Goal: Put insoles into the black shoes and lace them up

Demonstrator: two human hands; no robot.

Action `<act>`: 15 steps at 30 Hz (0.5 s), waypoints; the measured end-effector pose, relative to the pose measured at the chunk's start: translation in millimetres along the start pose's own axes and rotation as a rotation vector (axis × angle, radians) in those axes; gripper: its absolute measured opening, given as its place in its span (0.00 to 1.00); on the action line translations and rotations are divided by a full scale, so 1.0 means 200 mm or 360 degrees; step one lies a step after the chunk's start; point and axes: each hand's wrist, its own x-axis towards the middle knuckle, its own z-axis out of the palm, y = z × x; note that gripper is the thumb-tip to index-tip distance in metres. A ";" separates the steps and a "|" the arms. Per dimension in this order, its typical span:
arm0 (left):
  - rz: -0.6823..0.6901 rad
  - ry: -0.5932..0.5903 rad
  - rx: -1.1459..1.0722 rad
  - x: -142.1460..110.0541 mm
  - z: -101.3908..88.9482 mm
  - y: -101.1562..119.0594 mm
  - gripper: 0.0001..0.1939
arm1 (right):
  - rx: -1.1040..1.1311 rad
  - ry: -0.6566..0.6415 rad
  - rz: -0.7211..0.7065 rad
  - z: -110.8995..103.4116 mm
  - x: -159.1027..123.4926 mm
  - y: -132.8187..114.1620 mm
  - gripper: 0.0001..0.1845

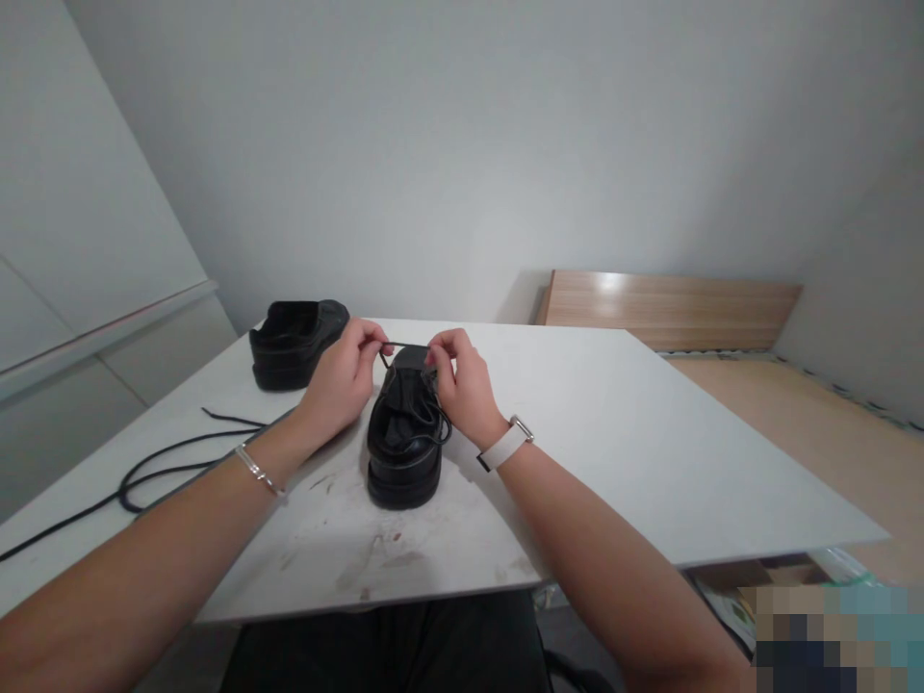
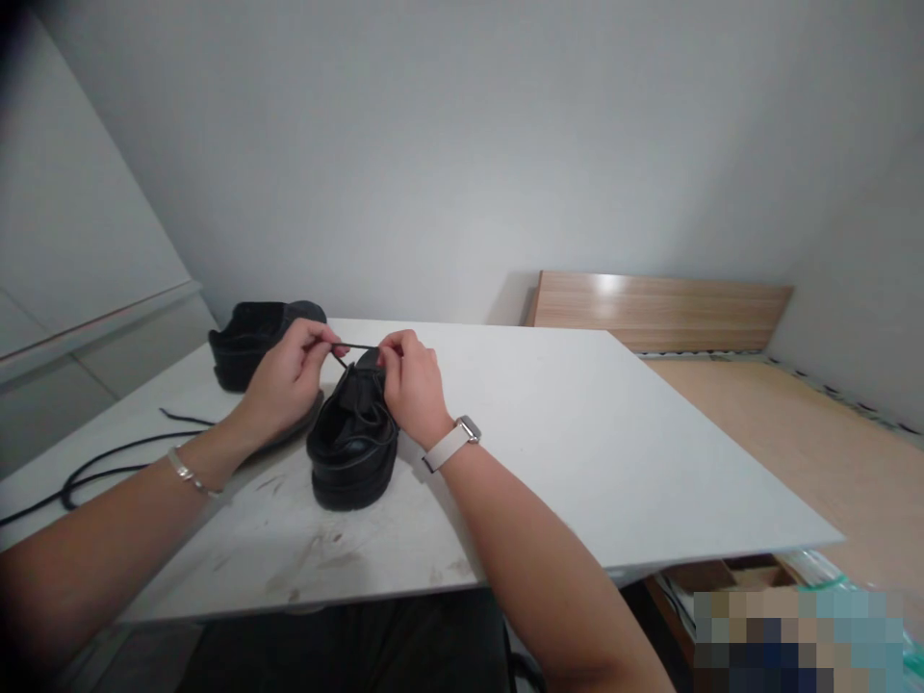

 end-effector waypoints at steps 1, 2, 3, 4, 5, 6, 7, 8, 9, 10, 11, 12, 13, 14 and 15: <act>0.0020 0.0033 -0.0041 0.00 -0.02 0.02 0.07 | -0.0003 0.0026 -0.0063 -0.02 0.00 -0.01 0.07; 0.0035 0.0059 -0.0062 0.00 -0.05 0.04 0.07 | -0.0029 0.0035 -0.0116 -0.04 0.01 -0.03 0.07; 0.0045 0.0075 -0.0056 0.00 -0.07 0.05 0.07 | -0.0079 0.0016 -0.0153 -0.06 0.02 -0.03 0.08; 0.0051 0.0071 -0.0020 0.00 -0.09 0.05 0.09 | -0.0158 -0.0030 -0.0170 -0.08 0.02 -0.03 0.09; 0.0056 0.0038 0.0054 0.01 -0.11 0.05 0.11 | -0.0265 -0.0099 -0.0163 -0.10 0.03 -0.02 0.09; 0.0064 -0.0027 0.0168 0.01 -0.13 0.03 0.14 | -0.0390 -0.0183 -0.0129 -0.12 0.04 -0.01 0.09; 0.0074 -0.0124 0.0314 0.01 -0.15 0.01 0.17 | -0.0513 -0.0279 -0.0072 -0.14 0.05 0.00 0.08; 0.0086 -0.0252 0.0480 0.01 -0.15 -0.01 0.19 | -0.0623 -0.0378 0.0007 -0.16 0.06 0.01 0.07; 0.0095 -0.0400 0.0653 0.02 -0.16 -0.04 0.19 | -0.0708 -0.0470 0.0098 -0.17 0.07 0.03 0.06; 0.0094 -0.0548 0.0819 0.02 -0.16 -0.06 0.17 | -0.0764 -0.0552 0.0186 -0.18 0.07 0.04 0.06; 0.0080 -0.0675 0.0950 0.02 -0.16 -0.08 0.16 | -0.0789 -0.0619 0.0256 -0.19 0.08 0.05 0.06; 0.0061 -0.0763 0.1034 0.02 -0.16 -0.09 0.15 | -0.0794 -0.0669 0.0305 -0.20 0.08 0.05 0.07; 0.0036 -0.0801 0.1079 0.02 -0.15 -0.09 0.15 | -0.0794 -0.0704 0.0328 -0.20 0.08 0.06 0.07; 0.0013 -0.0786 0.1092 0.02 -0.15 -0.09 0.15 | -0.0800 -0.0718 0.0327 -0.20 0.08 0.05 0.07; -0.0002 -0.0719 0.1080 0.02 -0.15 -0.09 0.15 | -0.0820 -0.0702 0.0309 -0.20 0.08 0.05 0.07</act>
